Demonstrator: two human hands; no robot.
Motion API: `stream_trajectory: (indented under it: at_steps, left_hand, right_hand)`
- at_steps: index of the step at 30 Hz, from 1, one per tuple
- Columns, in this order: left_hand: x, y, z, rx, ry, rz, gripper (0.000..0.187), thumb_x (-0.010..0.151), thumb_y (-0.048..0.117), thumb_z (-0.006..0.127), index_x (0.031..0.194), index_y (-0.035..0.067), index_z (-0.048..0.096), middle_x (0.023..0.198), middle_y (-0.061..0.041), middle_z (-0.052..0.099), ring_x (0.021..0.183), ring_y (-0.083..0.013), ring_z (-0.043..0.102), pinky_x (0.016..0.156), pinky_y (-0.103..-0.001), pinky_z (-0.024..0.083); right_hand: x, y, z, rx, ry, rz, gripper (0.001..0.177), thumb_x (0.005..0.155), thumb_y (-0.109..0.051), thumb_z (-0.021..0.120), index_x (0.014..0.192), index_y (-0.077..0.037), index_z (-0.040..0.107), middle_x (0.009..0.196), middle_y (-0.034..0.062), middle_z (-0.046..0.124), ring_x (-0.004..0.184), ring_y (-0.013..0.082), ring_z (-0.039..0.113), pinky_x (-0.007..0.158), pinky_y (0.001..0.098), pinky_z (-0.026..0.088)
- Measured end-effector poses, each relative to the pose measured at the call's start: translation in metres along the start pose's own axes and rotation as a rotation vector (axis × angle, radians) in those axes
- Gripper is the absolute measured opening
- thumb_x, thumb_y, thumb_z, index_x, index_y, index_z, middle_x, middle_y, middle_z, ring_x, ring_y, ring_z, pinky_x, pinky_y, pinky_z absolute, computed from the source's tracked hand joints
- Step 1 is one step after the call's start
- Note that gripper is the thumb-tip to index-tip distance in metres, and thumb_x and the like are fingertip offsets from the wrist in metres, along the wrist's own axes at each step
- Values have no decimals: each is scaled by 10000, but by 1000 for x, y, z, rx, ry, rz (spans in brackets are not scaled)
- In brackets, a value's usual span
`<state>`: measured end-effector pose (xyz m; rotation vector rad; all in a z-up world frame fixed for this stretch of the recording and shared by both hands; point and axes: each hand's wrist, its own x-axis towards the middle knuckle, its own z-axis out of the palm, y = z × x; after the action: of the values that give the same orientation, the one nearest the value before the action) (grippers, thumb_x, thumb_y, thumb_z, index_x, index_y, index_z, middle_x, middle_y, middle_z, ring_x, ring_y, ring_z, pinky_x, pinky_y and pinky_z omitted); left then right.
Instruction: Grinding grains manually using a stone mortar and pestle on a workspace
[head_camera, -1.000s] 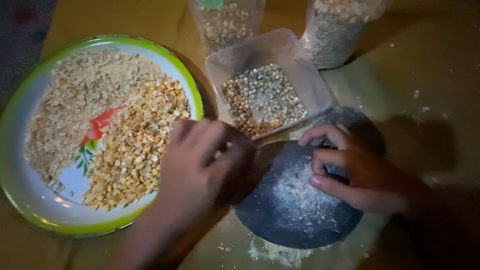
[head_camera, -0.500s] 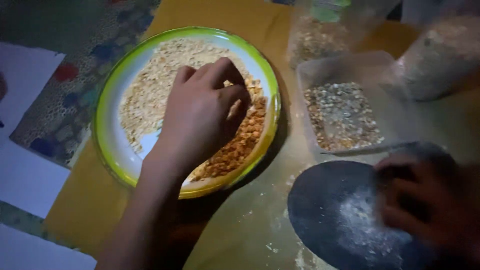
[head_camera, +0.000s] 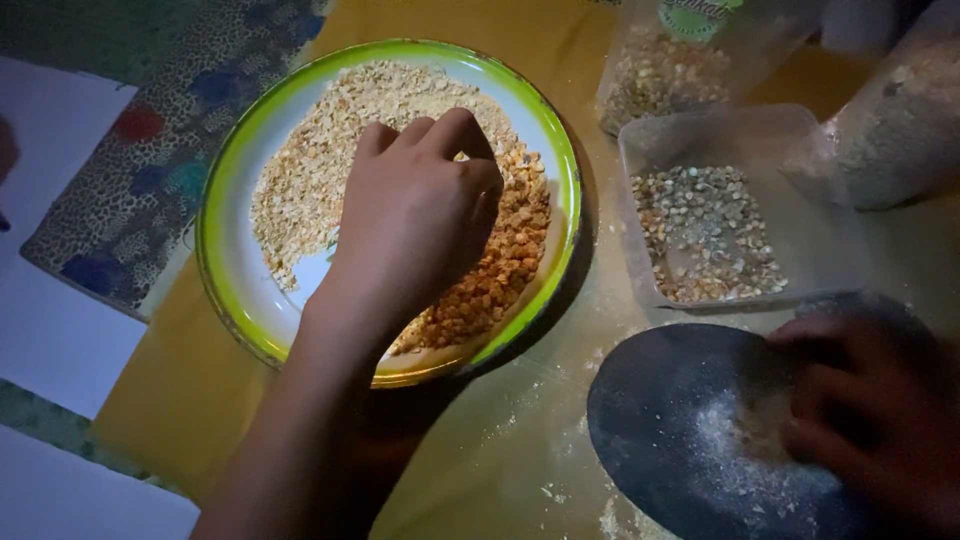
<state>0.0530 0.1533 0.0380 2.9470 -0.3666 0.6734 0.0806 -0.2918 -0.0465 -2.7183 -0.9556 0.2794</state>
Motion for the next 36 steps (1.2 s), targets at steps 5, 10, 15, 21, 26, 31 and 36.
stream_trajectory:
  at_steps: [5,10,15,21,26,31,36]
  left_hand:
    - [0,0,0,52,9,10,144,907,210,681,794,224,770,954,-37,668,812,-317,611,718,-481,380]
    - [0,0,6,9,29,-23,343,1015,349,690,734,194,813,869,25,696,783,-287,576,757,-475,364]
    - [1,3,16,3,-2,115,301,968,324,650,1226,206,750,1102,-83,702,931,-352,610,772,-514,422]
    - [2,27,15,-131,-82,237,266,992,300,629,1201,166,726,1118,-108,657,1017,-339,569,846,-470,414]
    - [2,50,22,-209,24,346,303,1010,317,632,1239,134,705,1253,-134,652,1070,-352,580,866,-483,447]
    - [4,72,18,-366,7,375,342,1018,312,613,1292,121,688,1266,-111,656,1101,-346,589,984,-518,380]
    - [13,90,35,-303,-80,377,436,915,401,717,1298,194,725,1195,-43,715,1193,-310,559,1083,-624,254]
  right_hand:
    - [-4,-3,4,135,68,-41,240,598,-314,836,508,-142,696,1389,-4,637,1239,212,624,1084,455,432]
    - [-2,-4,2,159,78,-31,232,573,-297,859,484,-143,710,1373,3,655,1265,229,610,1098,468,422]
    - [0,-5,-2,43,84,-126,268,616,-409,811,508,-191,698,1369,-5,647,1193,211,641,1050,463,456]
    - [11,-24,-18,-9,138,-202,289,620,-477,809,533,-211,737,1233,-16,709,1071,223,691,925,488,515]
    - [5,-37,-22,95,111,-164,207,694,-407,785,647,-215,723,1307,1,644,1158,223,617,1042,465,396]
    - [0,-50,-30,299,47,-61,184,809,-332,734,704,-185,703,1360,-11,598,1247,182,600,1121,407,336]
    - [5,-61,-51,404,59,-74,183,889,-312,668,786,-163,698,1215,42,736,1102,180,715,987,389,482]
